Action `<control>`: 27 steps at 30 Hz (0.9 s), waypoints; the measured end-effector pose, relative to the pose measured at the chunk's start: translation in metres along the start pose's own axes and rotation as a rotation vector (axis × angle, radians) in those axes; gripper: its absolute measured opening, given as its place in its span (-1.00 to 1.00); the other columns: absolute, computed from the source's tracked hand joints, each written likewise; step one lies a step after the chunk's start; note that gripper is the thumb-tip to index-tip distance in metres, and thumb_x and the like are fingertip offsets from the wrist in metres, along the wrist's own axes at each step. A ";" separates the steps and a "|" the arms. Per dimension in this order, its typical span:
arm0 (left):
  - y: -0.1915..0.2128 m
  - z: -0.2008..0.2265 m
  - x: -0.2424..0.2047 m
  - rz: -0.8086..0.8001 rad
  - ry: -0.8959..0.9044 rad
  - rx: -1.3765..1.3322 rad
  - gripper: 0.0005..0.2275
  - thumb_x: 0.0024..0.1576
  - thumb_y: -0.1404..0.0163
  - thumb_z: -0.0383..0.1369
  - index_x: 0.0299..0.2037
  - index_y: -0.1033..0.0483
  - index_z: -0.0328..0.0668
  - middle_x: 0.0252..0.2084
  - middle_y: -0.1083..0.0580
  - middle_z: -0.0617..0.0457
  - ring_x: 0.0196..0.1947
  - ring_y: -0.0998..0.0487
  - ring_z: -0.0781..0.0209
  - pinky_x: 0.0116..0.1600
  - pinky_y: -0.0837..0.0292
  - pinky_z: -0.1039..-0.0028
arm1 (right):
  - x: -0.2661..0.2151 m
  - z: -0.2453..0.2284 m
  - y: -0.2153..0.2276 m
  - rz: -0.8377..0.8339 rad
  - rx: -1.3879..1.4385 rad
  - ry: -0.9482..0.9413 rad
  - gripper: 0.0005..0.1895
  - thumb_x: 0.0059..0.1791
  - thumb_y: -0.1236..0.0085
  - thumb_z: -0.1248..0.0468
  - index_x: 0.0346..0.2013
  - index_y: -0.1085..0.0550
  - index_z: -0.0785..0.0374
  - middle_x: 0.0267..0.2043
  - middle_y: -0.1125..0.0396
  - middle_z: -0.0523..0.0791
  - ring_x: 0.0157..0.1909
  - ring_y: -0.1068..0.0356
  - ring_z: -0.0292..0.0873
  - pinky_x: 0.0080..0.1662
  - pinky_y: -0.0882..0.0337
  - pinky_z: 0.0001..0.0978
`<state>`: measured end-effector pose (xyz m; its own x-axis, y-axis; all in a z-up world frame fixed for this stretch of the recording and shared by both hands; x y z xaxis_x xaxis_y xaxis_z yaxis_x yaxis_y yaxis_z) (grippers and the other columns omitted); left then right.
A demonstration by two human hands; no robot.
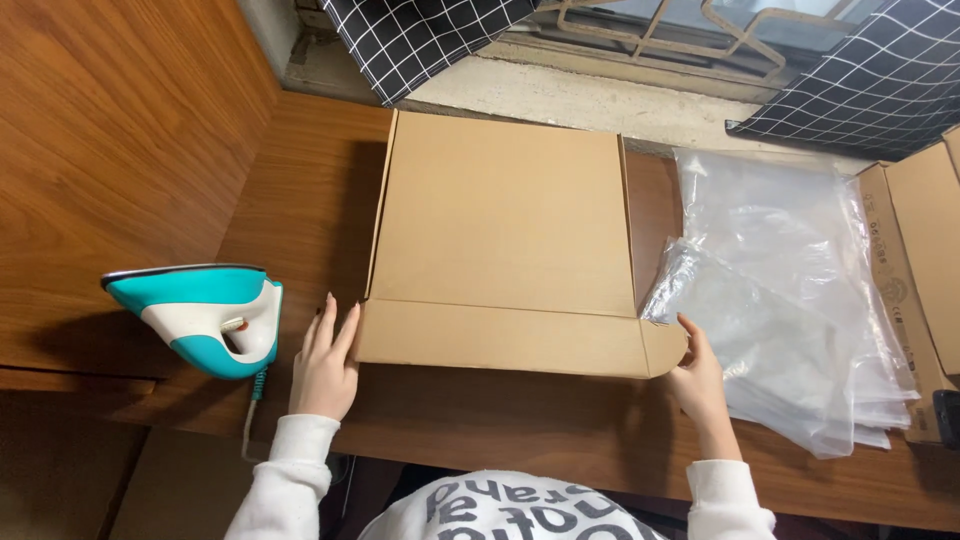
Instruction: Removing clothes from hangers to pack them and unfolding new clothes to hang them up
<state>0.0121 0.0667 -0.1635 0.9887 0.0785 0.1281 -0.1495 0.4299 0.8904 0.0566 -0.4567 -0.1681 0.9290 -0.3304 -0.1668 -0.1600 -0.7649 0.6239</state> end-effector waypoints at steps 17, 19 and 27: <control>-0.017 0.028 0.047 -0.067 0.076 -0.287 -0.49 0.14 0.13 -0.18 0.34 -0.07 0.21 0.28 -0.16 -0.27 0.24 -0.20 -0.29 0.21 -0.21 0.01 | -0.030 -0.102 -0.052 -0.177 -0.283 0.263 -0.32 -0.06 -0.02 0.01 0.33 -0.10 -0.06 0.21 -0.11 0.12 0.27 -0.09 0.21 0.19 -0.11 0.16; -0.019 0.027 0.047 -0.073 0.126 -0.343 -0.49 0.14 0.13 -0.21 0.34 -0.07 0.24 0.27 -0.18 -0.25 0.24 -0.21 -0.25 0.22 -0.21 0.05 | -0.030 -0.102 -0.054 -0.187 -0.257 0.221 -0.27 -0.08 -0.05 0.00 0.35 -0.06 -0.08 0.25 -0.08 0.08 0.31 -0.06 0.16 0.21 -0.09 0.13; 0.046 0.041 0.068 0.055 0.156 -0.401 -0.53 -0.01 -0.09 -0.18 0.16 -0.38 0.16 0.06 -0.43 -0.16 0.08 -0.41 -0.08 0.10 -0.35 0.17 | -0.036 -0.157 -0.008 -0.165 0.110 0.203 -0.38 -0.10 -0.06 0.14 0.27 -0.21 -0.09 0.24 -0.17 0.04 0.29 -0.11 0.11 0.26 0.03 0.17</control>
<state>0.0734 0.0554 -0.0956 0.9696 0.2329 0.0750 -0.2260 0.7346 0.6398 0.0765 -0.3519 -0.0467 0.9916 -0.0873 -0.0957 -0.0261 -0.8582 0.5127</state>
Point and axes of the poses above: each hand's wrist, its own x-axis towards the middle knuckle, its own y-axis out of the back of the hand, z = x × y, the point moved 7 cm from there along x, towards the middle knuckle
